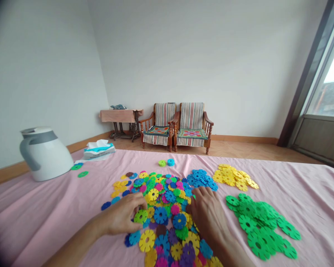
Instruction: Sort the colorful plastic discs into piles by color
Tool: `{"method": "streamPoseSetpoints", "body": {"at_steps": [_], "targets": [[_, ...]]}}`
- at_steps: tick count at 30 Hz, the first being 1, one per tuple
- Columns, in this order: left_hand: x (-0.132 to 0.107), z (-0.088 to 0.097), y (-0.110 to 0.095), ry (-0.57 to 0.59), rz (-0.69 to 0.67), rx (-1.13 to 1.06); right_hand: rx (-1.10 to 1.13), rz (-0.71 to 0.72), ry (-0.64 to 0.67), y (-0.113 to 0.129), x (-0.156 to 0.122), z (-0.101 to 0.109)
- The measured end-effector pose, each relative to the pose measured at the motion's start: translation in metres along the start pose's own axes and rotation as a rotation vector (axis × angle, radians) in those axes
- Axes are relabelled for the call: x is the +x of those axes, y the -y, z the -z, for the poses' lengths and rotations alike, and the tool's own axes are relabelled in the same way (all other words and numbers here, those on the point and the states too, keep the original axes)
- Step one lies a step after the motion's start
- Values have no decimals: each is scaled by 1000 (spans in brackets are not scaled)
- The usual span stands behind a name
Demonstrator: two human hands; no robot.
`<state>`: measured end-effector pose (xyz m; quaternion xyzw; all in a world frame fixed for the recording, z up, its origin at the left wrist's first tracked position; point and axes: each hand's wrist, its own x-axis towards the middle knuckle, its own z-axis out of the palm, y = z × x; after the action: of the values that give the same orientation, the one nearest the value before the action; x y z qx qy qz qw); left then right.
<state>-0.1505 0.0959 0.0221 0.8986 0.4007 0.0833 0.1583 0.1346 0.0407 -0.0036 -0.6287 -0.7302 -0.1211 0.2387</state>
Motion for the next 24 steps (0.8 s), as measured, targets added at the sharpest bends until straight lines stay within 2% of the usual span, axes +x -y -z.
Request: {"method": "streamPoseSetpoints", "body": {"at_steps": [5,10,16,20,24], "targets": [[4,4,-2,-122,-14,-39,207,47,6,33,-6,-15],[29,21,5,-257,-42,-169,266,6,44,40,-9,-24],[101,34,37,-331,41,-148,239,0,73,39,-9,-31],[153,30,56,-328,98,-71,228,36,73,35,-9,-38],[191,23,68,-270,155,16,205,106,31,27,-8,-48]]}}
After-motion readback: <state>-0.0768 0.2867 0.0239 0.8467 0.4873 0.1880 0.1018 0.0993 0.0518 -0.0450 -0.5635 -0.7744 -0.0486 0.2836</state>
